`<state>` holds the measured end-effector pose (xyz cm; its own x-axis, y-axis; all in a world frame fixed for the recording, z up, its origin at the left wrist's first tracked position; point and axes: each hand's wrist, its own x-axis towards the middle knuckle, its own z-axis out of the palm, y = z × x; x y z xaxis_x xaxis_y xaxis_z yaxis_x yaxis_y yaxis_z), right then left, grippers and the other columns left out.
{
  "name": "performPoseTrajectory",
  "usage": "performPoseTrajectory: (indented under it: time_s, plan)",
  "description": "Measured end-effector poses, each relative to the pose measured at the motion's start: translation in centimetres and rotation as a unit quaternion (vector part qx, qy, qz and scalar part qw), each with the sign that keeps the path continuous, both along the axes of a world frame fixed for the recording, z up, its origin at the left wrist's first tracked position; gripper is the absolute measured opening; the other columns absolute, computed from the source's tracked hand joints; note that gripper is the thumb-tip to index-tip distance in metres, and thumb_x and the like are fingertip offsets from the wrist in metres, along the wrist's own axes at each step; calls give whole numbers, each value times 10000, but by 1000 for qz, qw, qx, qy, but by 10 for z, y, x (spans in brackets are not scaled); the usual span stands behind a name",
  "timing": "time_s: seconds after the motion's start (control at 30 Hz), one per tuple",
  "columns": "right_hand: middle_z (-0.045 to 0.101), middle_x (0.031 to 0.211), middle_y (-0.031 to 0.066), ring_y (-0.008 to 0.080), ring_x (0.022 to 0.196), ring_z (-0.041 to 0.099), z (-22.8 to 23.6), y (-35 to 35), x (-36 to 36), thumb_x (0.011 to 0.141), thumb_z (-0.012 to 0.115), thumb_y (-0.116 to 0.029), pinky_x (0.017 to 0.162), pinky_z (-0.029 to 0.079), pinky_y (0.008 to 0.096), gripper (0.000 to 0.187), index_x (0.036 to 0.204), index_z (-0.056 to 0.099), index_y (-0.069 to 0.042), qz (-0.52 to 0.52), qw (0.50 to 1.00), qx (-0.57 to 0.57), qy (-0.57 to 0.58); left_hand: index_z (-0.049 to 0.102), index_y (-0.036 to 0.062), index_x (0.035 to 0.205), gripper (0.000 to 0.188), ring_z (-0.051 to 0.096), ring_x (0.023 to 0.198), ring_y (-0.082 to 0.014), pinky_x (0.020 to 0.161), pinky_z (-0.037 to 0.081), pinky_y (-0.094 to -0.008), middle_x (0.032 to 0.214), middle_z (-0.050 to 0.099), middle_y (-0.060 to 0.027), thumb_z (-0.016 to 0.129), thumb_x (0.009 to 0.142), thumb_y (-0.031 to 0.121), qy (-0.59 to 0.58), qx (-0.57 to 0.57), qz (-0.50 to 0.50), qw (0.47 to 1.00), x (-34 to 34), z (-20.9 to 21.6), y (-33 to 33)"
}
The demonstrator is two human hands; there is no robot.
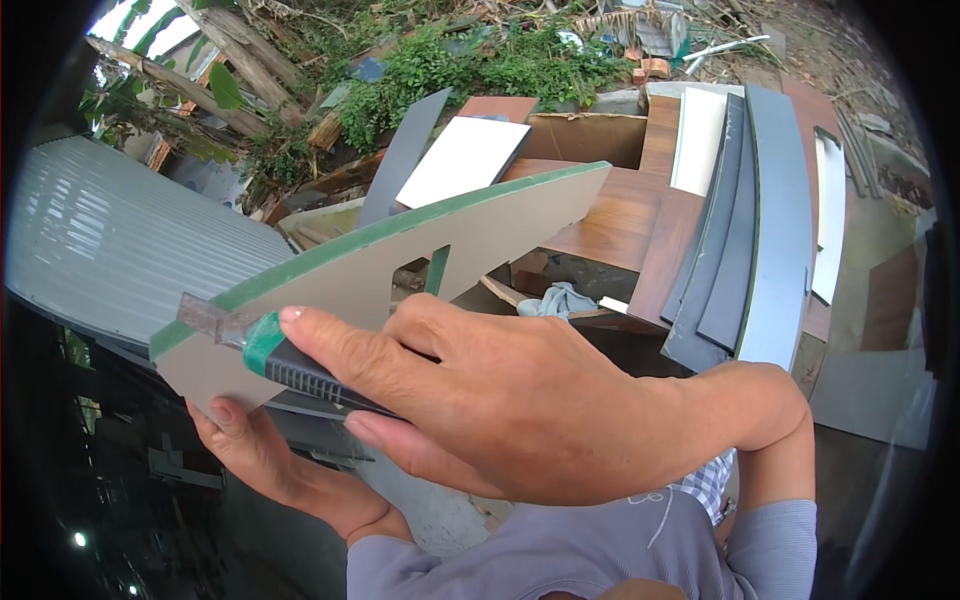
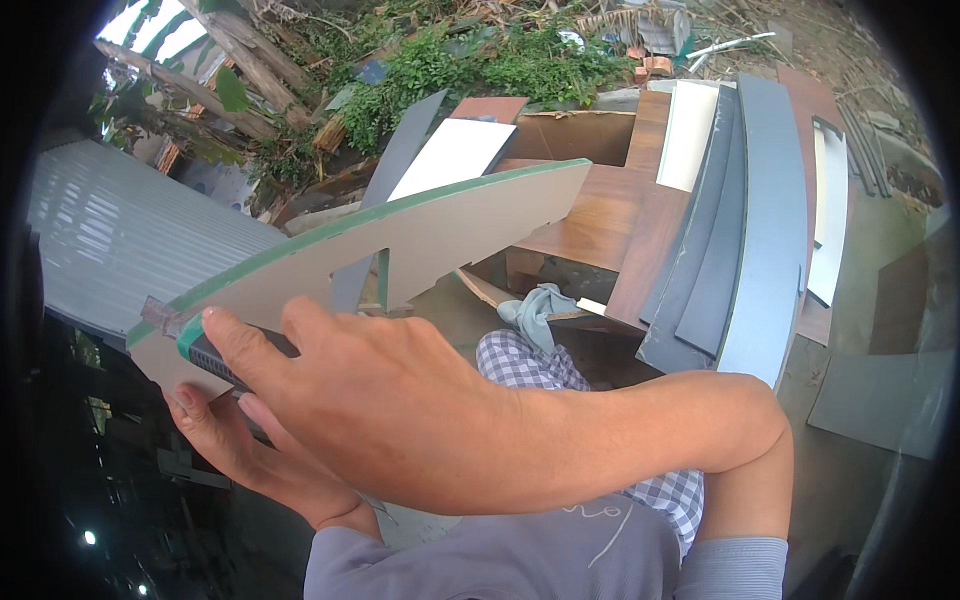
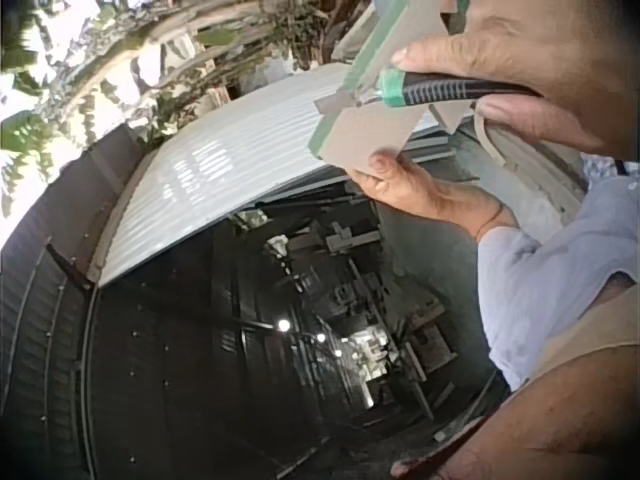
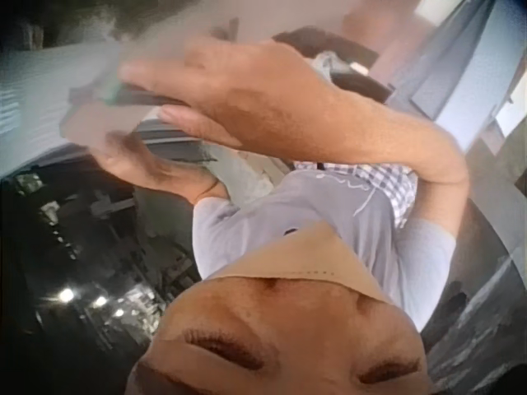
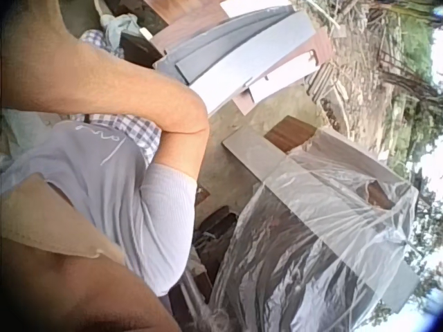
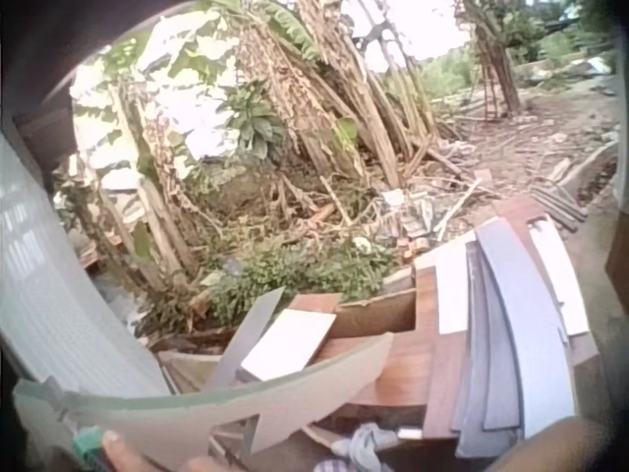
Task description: Trimming and scraping the edges of laminate wood panels using a utility knife.
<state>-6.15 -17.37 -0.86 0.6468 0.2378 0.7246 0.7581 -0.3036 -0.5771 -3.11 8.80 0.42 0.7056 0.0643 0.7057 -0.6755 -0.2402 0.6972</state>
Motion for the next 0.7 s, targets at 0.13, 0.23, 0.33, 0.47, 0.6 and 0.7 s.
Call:
performPoseTrajectory:
  time_s: [0.13, 0.23, 0.33, 0.47, 0.6, 0.7]
  plan:
    - [518, 717, 152, 287, 511, 584, -14, 2, 11, 797, 600, -174, 419, 483, 346, 464, 1194, 424, -12, 4, 1000, -14, 9, 464, -11, 1198, 610, 514, 1013, -174, 897, 389, -333, 1101, 540, -79, 655, 788, 397, 9, -14, 14, 1000, 1, -8, 5]
    - [514, 722, 150, 284, 515, 586, -17, -5, 8, 800, 601, -176, 416, 480, 339, 465, 1196, 421, -13, 22, 999, -35, 21, 463, -5, 1205, 609, 515, 1017, -174, 900, 387, -337, 1113, 540, -78, 657, 788, 394, -8, -24, 46, 999, 1, -11, 11]
    - [531, 811, 62, 174, 634, 568, -22, -6, 11, 747, 663, -151, 452, 483, 282, 653, 1332, 373, -142, -10, 995, -60, 76, 460, -6, 1209, 610, 516, 1020, -178, 903, 385, -337, 1117, 542, -80, 656, 790, 391, -8, -27, 47, 998, 1, -15, 16]
    - [536, 821, 60, 181, 645, 568, -15, -2, 12, 745, 662, -148, 464, 487, 288, 653, 1331, 375, -144, 4, 996, -50, 78, 467, -9, 1200, 609, 519, 1014, -179, 901, 385, -337, 1106, 548, -78, 657, 787, 396, -11, -19, 34, 999, 1, -18, 18]
    - [545, 829, 77, 212, 652, 568, -6, -4, 11, 759, 643, -138, 496, 489, 300, 626, 1327, 380, -126, 10, 986, -119, 112, 480, -12, 1181, 607, 527, 998, -175, 888, 393, -335, 1090, 558, -76, 663, 779, 405, -15, -2, 24, 1000, -2, -18, 20]
    - [553, 828, 105, 248, 663, 570, -14, -15, 17, 785, 615, -130, 545, 487, 330, 579, 1319, 391, -108, 4, 982, -125, 140, 485, -11, 1175, 607, 531, 991, -173, 887, 395, -336, 1087, 560, -76, 666, 775, 408, -19, -1, 32, 999, -2, -23, 27]
